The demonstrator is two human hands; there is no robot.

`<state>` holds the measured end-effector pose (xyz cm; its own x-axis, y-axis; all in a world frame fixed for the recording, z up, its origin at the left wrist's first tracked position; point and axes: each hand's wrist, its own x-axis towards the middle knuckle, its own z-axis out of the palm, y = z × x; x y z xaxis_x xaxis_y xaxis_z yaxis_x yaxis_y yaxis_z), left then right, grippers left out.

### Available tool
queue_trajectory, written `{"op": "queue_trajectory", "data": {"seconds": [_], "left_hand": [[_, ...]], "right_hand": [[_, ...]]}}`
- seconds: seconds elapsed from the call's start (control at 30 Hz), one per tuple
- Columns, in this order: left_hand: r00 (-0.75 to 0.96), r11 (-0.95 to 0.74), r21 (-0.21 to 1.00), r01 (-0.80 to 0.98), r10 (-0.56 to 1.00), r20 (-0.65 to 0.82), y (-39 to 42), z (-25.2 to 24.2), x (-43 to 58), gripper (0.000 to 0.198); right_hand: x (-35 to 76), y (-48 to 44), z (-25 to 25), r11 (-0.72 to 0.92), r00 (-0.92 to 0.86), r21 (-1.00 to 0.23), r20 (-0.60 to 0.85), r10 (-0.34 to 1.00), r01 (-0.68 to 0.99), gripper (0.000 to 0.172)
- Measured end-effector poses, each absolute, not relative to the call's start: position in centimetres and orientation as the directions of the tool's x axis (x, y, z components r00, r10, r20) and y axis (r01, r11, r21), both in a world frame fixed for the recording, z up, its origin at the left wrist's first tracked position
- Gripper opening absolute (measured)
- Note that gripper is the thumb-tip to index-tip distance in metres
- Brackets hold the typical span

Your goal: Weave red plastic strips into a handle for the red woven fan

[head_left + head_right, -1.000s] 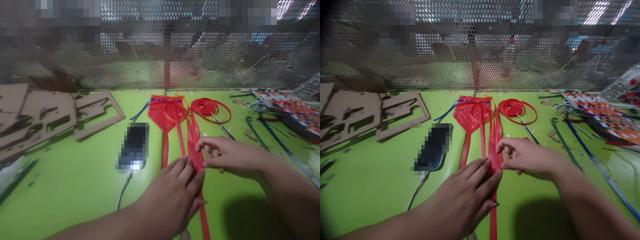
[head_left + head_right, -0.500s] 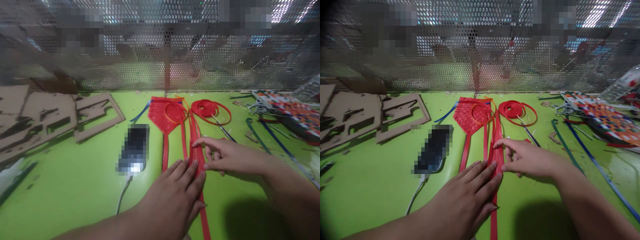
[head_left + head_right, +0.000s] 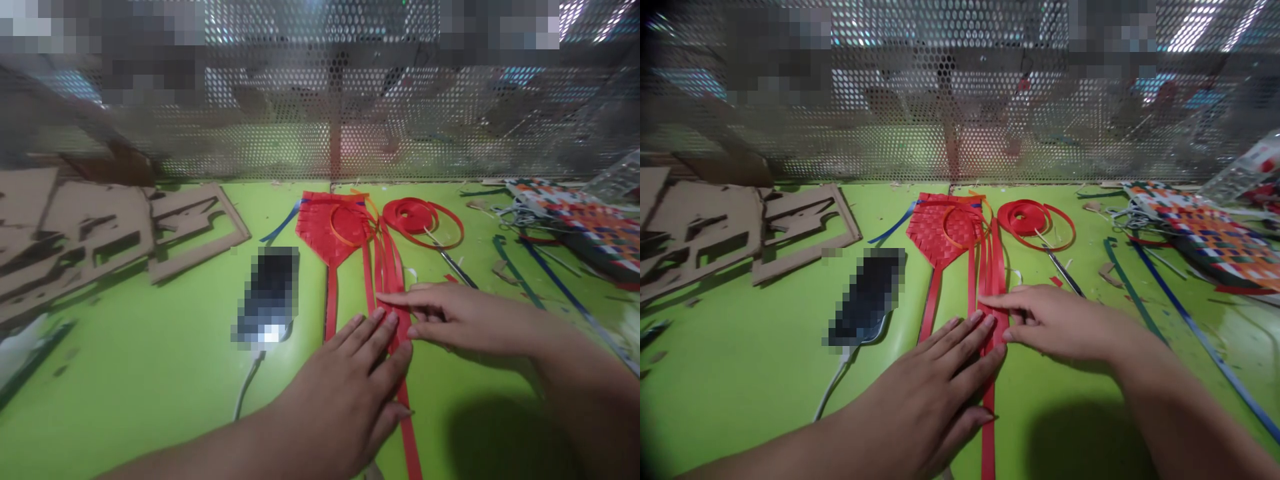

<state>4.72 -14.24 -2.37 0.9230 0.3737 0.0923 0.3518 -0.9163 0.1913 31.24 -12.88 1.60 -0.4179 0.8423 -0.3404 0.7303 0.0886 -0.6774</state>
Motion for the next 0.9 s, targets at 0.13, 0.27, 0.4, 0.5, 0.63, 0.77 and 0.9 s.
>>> {"op": "queue_trajectory", "data": {"seconds": [0.13, 0.27, 0.4, 0.5, 0.63, 0.77, 0.9], "left_hand": [[0.889, -0.92, 0.138, 0.366, 0.39, 0.24, -14.2, -2.4, 4.6, 0.058], [0.833, -0.922, 0.12, 0.367, 0.384, 0.398, -14.3, -2.8, 4.2, 0.04], [0.84, -0.924, 0.125, 0.361, 0.38, 0.386, -14.2, -2.8, 4.3, 0.037], [0.855, -0.921, 0.145, 0.362, 0.39, 0.341, -14.1, -2.8, 4.5, 0.037], [0.865, -0.911, 0.149, 0.384, 0.411, 0.288, -14.2, -2.9, 4.4, 0.039], [0.877, -0.909, 0.094, 0.406, 0.416, 0.241, -14.6, -3.4, 3.9, 0.046], [0.884, -0.918, 0.082, 0.389, 0.396, 0.25, -14.7, -3.7, 3.7, 0.048]], "right_hand": [[31.5, -12.8, 1.3, 0.047, -0.411, -0.681, -0.384, 0.827, 0.731, 0.056], [31.5, -12.8, 1.3, 0.024, -0.401, -0.677, -0.406, 0.821, 0.736, 0.059], [31.4, -12.8, 1.4, 0.03, -0.393, -0.668, -0.401, 0.827, 0.744, 0.058], [31.2, -12.9, 1.4, 0.052, -0.4, -0.665, -0.383, 0.833, 0.745, 0.057], [31.1, -13.0, 1.4, 0.078, -0.406, -0.639, -0.384, 0.829, 0.765, 0.057], [31.0, -13.1, 1.5, 0.117, -0.416, -0.618, -0.366, 0.832, 0.777, 0.056], [30.9, -13.3, 1.6, 0.13, -0.418, -0.635, -0.329, 0.847, 0.762, 0.053]]}}
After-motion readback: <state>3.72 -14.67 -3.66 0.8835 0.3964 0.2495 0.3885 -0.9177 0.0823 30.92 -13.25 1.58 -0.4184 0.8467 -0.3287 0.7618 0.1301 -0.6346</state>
